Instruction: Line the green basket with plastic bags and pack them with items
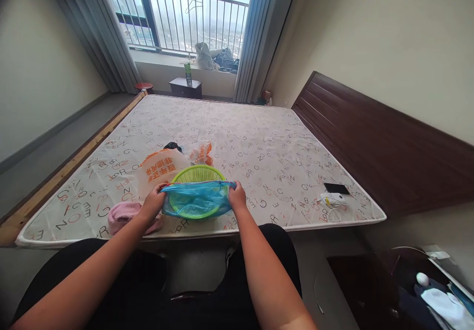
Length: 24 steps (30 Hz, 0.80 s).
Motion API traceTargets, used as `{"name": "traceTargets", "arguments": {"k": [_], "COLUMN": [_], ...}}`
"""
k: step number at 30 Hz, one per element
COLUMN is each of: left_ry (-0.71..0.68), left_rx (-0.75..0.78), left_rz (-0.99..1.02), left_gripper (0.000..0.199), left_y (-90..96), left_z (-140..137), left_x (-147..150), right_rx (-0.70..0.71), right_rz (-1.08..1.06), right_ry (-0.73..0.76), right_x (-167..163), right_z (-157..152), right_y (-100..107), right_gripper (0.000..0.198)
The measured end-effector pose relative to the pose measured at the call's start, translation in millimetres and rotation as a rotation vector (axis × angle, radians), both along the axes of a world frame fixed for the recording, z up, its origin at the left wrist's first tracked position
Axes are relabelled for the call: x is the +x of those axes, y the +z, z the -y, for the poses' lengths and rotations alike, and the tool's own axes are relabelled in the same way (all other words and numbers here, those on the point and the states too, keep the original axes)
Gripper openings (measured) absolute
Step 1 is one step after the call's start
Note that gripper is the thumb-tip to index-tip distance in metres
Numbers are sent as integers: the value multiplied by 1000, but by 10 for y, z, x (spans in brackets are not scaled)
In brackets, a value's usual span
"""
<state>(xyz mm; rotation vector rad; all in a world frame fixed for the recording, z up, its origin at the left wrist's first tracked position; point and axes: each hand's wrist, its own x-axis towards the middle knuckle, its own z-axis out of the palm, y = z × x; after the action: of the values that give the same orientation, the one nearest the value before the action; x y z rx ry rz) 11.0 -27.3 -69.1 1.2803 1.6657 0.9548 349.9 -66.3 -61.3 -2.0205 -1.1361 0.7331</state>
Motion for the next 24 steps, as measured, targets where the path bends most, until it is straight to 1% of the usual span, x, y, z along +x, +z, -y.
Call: {"name": "traceTargets", "arguments": {"k": [2,5,7,9,11,13,15,18,21,24], "left_ry": [-1,-31,-43,-25,-10,-18,-44,-93,-148,-195], "left_rx": [36,67,65,42,18,3,-13,-45,-80,-114], "left_rz": [27,69,97,141,186,182,130,86,155,233], "left_gripper": [49,50,51,55,61,63,60,53,52,52], "left_y": [20,14,11,22,49,85,128,194,254,295], "left_z": [-53,-127,-176,-224,-270,-312,-345,-373,-370,-352], "left_x": [24,51,61,62,53,37,23,28,65,107], "right_rx": [63,113,128,136,136,130,124,124,118,79], "right_rz": [-100,-277,-383,-426,-391,-328,-288,-288,-272,-248], "right_ry": [-1,35,64,78,94,127,159,202,274,325], "right_x": [-25,-34,-27,-20,-20,-32,-54,-91,-116,-126], "right_z": [-92,-217,-284,-336,-373,-396,-411,-425,-430,-430], "right_y": [-22,-71,-91,-88,-64,-25,17,72,115,156], "right_gripper": [38,47,48,47,43,37,33,32,32,32]}}
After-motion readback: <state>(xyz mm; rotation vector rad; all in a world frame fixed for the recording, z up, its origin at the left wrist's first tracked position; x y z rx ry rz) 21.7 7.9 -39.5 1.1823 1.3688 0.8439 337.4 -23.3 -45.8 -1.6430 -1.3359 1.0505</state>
